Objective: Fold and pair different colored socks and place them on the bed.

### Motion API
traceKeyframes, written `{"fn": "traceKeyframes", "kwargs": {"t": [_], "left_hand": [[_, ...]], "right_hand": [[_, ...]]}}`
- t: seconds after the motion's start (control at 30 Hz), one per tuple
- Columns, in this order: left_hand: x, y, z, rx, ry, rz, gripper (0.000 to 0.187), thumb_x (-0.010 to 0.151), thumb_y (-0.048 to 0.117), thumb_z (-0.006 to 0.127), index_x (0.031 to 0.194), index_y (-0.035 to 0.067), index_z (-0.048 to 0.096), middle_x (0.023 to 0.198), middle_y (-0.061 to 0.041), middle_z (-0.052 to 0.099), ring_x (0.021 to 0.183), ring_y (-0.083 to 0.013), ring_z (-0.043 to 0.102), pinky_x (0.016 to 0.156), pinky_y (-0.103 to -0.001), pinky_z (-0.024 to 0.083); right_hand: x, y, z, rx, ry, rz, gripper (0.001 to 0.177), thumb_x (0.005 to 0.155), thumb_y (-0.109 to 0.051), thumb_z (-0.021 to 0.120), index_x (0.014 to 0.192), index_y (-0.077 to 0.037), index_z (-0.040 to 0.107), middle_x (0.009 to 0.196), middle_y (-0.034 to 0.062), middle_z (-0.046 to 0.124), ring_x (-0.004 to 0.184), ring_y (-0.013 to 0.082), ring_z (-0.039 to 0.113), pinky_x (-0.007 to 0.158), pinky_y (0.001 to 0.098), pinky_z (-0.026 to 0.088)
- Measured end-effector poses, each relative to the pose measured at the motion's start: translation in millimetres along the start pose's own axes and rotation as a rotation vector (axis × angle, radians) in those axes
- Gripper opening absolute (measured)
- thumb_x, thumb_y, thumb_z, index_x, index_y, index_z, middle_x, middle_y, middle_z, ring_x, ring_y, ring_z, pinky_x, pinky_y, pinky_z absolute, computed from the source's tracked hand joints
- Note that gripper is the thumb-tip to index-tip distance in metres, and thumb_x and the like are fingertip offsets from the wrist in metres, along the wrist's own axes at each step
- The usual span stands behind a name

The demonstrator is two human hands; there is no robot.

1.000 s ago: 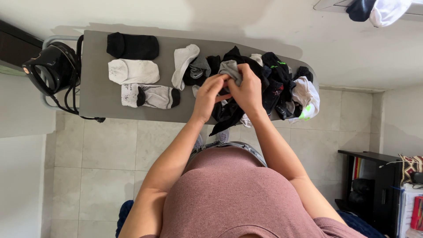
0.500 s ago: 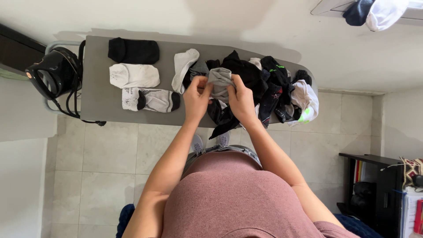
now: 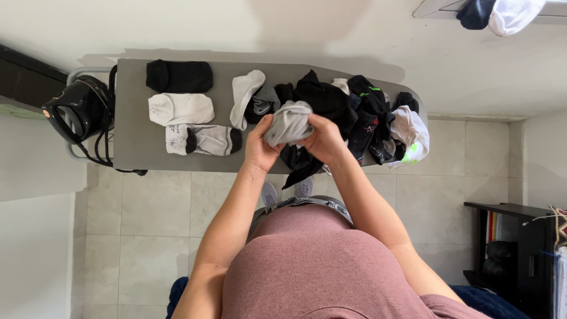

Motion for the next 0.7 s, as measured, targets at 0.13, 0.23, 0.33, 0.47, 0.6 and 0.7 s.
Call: {"fn": "traceKeyframes", "kwargs": {"t": [0.13,0.23,0.33,0.47,0.6,0.7], "left_hand": [[7,-10,5,0.083,0.024,0.000,0.014,0.099,0.022,0.061,0.101,0.012,0.070,0.094,0.000,0.071,0.082,-0.0126,0.069,0.068,-0.029,0.055],[13,-17,3,0.214,0.035,0.022,0.013,0.098,0.022,0.062,0.098,0.012,0.071,0.089,0.002,0.070,0.078,-0.0089,0.066,0.066,-0.025,0.051],[12,-2,19,0.257,-0.019,0.112,0.014,0.103,0.022,0.066,0.097,0.009,0.070,0.086,0.003,0.068,0.078,-0.0075,0.063,0.069,-0.024,0.049],[5,3,32,0.250,0.004,0.106,0.015,0.102,0.022,0.068,0.095,0.009,0.070,0.084,0.003,0.067,0.077,-0.0085,0.063,0.070,-0.026,0.051],[9,-17,11,0.308,0.066,0.116,0.014,0.102,0.019,0.066,0.096,0.007,0.071,0.088,0.000,0.070,0.081,-0.0106,0.065,0.074,-0.026,0.052],[5,-35,6,0.318,0.101,0.116,0.015,0.101,0.019,0.062,0.101,0.007,0.071,0.092,-0.002,0.071,0.083,-0.0116,0.067,0.075,-0.028,0.053]], "right_hand": [[-9,15,23,0.199,-0.211,0.153,0.037,0.106,-0.021,0.043,0.124,0.004,0.064,0.116,0.0128,0.073,0.104,0.0229,0.072,0.095,0.0374,0.058],[-9,23,22,0.281,-0.275,0.175,0.033,0.111,-0.019,0.048,0.125,0.005,0.064,0.117,0.0119,0.072,0.104,0.0218,0.072,0.095,0.0364,0.057],[-11,24,22,0.198,-0.247,0.199,0.030,0.108,-0.018,0.050,0.122,0.003,0.066,0.114,0.0097,0.072,0.100,0.0189,0.071,0.093,0.0356,0.057],[-8,28,7,0.047,-0.208,0.250,0.030,0.106,-0.018,0.051,0.122,0.001,0.067,0.111,0.0074,0.072,0.097,0.0154,0.070,0.089,0.0333,0.057],[-7,37,-12,0.037,-0.238,0.296,0.032,0.106,-0.021,0.051,0.123,0.001,0.066,0.116,0.0100,0.072,0.102,0.0195,0.068,0.092,0.0363,0.055],[-12,21,3,0.257,-0.309,0.254,0.037,0.102,-0.025,0.049,0.122,0.002,0.066,0.118,0.0120,0.072,0.107,0.0242,0.069,0.098,0.0399,0.055]]}}
Point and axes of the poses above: each hand's wrist, its own x-axis towards the middle knuckle, its own z-axis out of the palm, y = z × x, the point moved 9 cm from there along x, towards the middle knuckle
